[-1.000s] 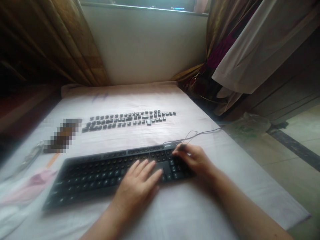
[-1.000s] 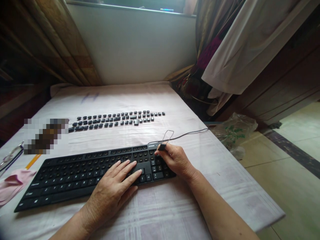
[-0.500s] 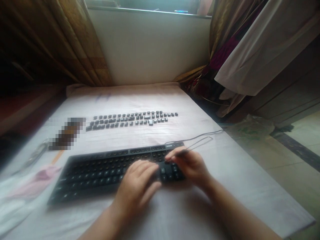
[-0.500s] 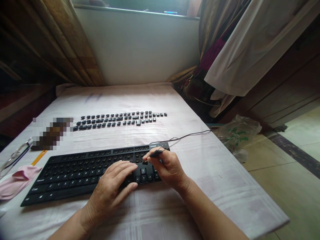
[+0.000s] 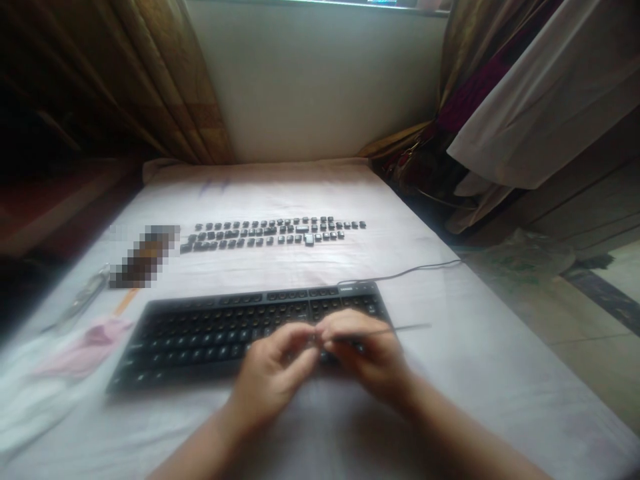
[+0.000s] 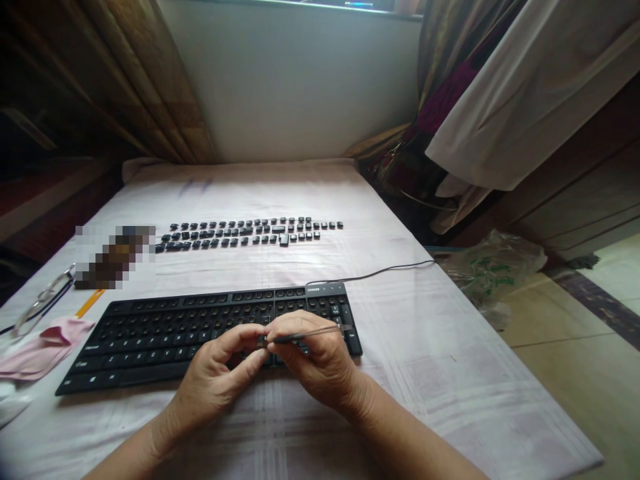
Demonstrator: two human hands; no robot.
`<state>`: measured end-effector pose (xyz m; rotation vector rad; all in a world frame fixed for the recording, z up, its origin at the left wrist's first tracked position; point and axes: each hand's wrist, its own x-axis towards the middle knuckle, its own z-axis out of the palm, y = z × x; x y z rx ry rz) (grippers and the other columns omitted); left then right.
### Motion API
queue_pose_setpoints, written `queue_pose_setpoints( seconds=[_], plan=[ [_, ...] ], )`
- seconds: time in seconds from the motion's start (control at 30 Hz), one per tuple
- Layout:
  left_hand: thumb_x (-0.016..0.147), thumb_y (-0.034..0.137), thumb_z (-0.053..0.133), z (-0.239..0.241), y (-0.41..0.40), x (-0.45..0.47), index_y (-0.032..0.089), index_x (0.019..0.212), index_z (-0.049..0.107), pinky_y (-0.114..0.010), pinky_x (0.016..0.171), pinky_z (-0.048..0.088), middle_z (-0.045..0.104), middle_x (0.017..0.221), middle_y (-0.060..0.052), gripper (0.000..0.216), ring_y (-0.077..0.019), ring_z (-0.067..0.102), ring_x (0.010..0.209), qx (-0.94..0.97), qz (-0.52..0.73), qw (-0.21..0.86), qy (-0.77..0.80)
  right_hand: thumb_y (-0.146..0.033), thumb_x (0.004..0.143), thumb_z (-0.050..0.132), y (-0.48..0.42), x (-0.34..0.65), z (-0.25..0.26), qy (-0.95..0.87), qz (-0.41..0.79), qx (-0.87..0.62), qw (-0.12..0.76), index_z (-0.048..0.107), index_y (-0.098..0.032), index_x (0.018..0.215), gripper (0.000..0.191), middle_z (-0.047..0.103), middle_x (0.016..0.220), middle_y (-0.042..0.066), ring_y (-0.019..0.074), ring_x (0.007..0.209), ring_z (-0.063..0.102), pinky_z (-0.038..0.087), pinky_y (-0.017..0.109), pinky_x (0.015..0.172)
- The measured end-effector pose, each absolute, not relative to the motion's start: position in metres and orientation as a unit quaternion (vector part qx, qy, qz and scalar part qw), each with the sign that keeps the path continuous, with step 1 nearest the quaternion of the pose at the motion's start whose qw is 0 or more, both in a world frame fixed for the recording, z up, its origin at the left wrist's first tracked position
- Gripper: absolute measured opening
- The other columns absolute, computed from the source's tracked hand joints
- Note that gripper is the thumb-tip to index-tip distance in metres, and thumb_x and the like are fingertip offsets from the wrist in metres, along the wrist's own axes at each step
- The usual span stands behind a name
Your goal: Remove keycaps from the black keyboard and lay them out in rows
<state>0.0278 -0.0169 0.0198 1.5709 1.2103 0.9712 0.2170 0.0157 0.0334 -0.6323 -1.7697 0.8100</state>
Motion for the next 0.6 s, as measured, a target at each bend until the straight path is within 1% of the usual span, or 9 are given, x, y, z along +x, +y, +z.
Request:
queue_pose_setpoints(
  seconds=[0.1, 0.17, 0.27, 0.33, 0.5, 0.6],
  plan=[
    [0.086, 0.036, 0.066, 0.023, -0.015, 0.029, 0.017, 0.101, 0.068, -0.026, 0.077, 0.055, 0.075, 0.092, -0.006, 0.024, -0.0187, 0.071, 0.084, 0.583, 0.394, 0.511, 0.495, -0.018, 0.090, 0.067, 0.017, 0.219, 0.035, -0.742, 0.306, -0.286, 0.523, 0.072, -0.023, 0.093, 0.008, 0.067, 0.079, 0.002, 0.0145, 0.071, 0.066, 0.056, 0.024, 0.062],
    [0.084, 0.036, 0.067, 0.026, -0.013, 0.030, 0.016, 0.099, 0.067, -0.027, 0.077, 0.055, 0.075, 0.092, -0.007, 0.025, -0.0196, 0.071, 0.085, 0.554, 0.395, 0.544, 0.491, -0.017, 0.090, 0.066, 0.017, 0.219, 0.035, -0.739, 0.306, -0.290, 0.525, 0.073, -0.024, 0.096, 0.011, 0.066, 0.076, 0.001, 0.0130, 0.066, 0.064, 0.055, 0.022, 0.059],
    [0.082, 0.036, 0.069, 0.029, -0.011, 0.030, 0.016, 0.097, 0.066, -0.029, 0.078, 0.055, 0.075, 0.092, -0.007, 0.025, -0.0202, 0.072, 0.086, 0.529, 0.398, 0.573, 0.483, -0.013, 0.091, 0.063, 0.017, 0.219, 0.034, -0.740, 0.324, -0.271, 0.523, 0.072, -0.025, 0.102, 0.018, 0.070, 0.078, 0.002, 0.0130, 0.068, 0.067, 0.056, 0.022, 0.062],
    [0.080, 0.036, 0.071, 0.031, -0.009, 0.030, 0.016, 0.096, 0.066, -0.029, 0.076, 0.055, 0.075, 0.089, -0.007, 0.026, -0.0204, 0.072, 0.084, 0.519, 0.398, 0.583, 0.481, -0.013, 0.091, 0.063, 0.018, 0.218, 0.034, -0.744, 0.327, -0.264, 0.519, 0.072, -0.024, 0.103, 0.019, 0.072, 0.079, 0.002, 0.0134, 0.068, 0.068, 0.058, 0.022, 0.064],
    [0.076, 0.038, 0.075, 0.030, -0.007, 0.030, 0.016, 0.093, 0.065, -0.025, 0.065, 0.051, 0.075, 0.082, -0.006, 0.030, -0.0161, 0.068, 0.072, 0.491, 0.405, 0.598, 0.488, -0.016, 0.091, 0.064, 0.018, 0.220, 0.032, -0.744, 0.305, -0.280, 0.525, 0.074, -0.023, 0.102, 0.016, 0.075, 0.083, 0.004, 0.0146, 0.071, 0.071, 0.059, 0.024, 0.065],
    [0.073, 0.040, 0.077, 0.031, -0.008, 0.030, 0.016, 0.093, 0.063, -0.024, 0.060, 0.050, 0.076, 0.080, -0.007, 0.034, -0.0135, 0.065, 0.063, 0.461, 0.402, 0.608, 0.505, -0.015, 0.091, 0.064, 0.023, 0.223, 0.023, -0.749, 0.261, -0.304, 0.527, 0.073, -0.024, 0.106, 0.020, 0.076, 0.091, 0.005, 0.0165, 0.078, 0.072, 0.060, 0.026, 0.070]
  ],
)
